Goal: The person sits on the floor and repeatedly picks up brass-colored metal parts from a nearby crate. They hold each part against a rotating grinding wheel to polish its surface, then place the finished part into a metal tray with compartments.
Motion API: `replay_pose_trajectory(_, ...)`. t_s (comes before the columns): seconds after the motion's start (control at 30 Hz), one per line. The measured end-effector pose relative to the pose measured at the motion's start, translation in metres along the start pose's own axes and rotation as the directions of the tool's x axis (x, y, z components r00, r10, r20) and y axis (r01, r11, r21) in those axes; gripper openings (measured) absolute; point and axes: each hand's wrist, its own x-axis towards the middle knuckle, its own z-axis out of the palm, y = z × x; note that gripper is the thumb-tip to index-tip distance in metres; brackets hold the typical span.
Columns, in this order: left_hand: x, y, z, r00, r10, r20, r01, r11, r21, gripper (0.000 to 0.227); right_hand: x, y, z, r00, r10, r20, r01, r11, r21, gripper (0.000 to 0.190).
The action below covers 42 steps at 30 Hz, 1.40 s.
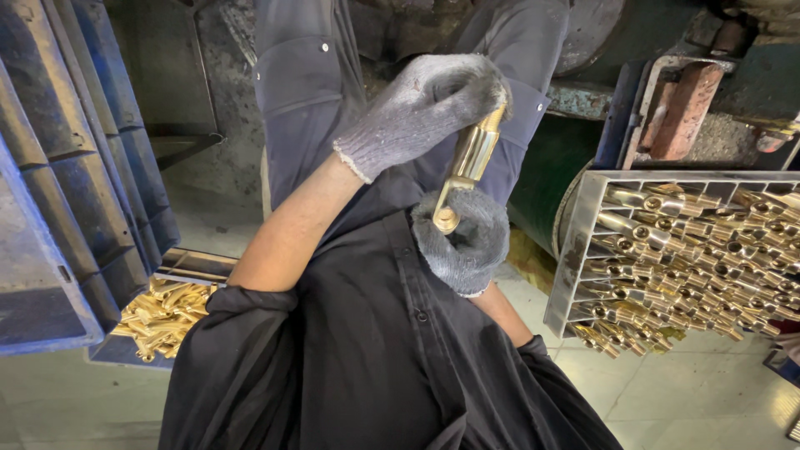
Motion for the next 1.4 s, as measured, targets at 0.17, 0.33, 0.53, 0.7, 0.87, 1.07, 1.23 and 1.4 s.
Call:
replay_pose_trajectory(0.17, -0.001, 0.003, -0.003, 1.000, -0.001, -0.014, 0.002, 0.998, 0.059, 0.038, 0.001, 0.006, 0.002, 0.998, -0.067, 0.014, 0.066, 0.996, 0.058, 0.058)
replay_pose_trajectory(0.33, -0.006, 0.011, -0.002, 0.988, 0.034, -0.153, -0.005, 0.982, 0.188, 0.027, -0.004, 0.005, 0.001, 0.986, 0.166, 0.012, -0.163, 0.952, 0.259, 0.053)
replay_pose_trajectory(0.53, -0.009, 0.009, -0.002, 0.903, 0.069, -0.425, -0.027, 0.994, 0.103, 0.025, 0.012, 0.021, -0.013, 0.988, 0.091, -0.124, -0.122, 0.953, -0.278, 0.034)
replay_pose_trajectory(0.7, -0.008, 0.017, -0.007, 0.798, -0.171, -0.578, 0.166, 0.984, -0.062, 0.026, 0.033, 0.063, -0.023, 0.983, -0.068, -0.168, -0.027, 0.862, -0.506, 0.043)
replay_pose_trajectory(0.87, 0.002, 0.001, -0.031, 0.855, -0.174, -0.489, 0.111, 0.982, -0.155, 0.036, 0.072, 0.099, -0.034, 0.989, -0.135, -0.057, 0.086, 0.847, -0.525, 0.035)
replay_pose_trajectory(1.07, 0.043, -0.045, -0.111, 0.941, -0.009, -0.340, 0.148, 0.910, 0.387, 0.061, 0.148, 0.155, -0.020, 0.982, -0.181, 0.058, 0.190, 0.926, -0.325, 0.016)
replay_pose_trajectory(1.23, 0.079, -0.069, -0.136, 0.818, -0.243, -0.522, 0.310, 0.950, 0.045, 0.057, 0.180, 0.201, 0.004, 0.959, 0.240, 0.148, -0.265, 0.946, 0.188, 0.019)
replay_pose_trajectory(1.4, 0.096, -0.077, -0.136, 0.716, -0.284, -0.638, 0.353, 0.935, -0.020, 0.056, 0.178, 0.221, 0.019, 0.940, 0.322, 0.114, -0.342, 0.896, 0.284, 0.019)
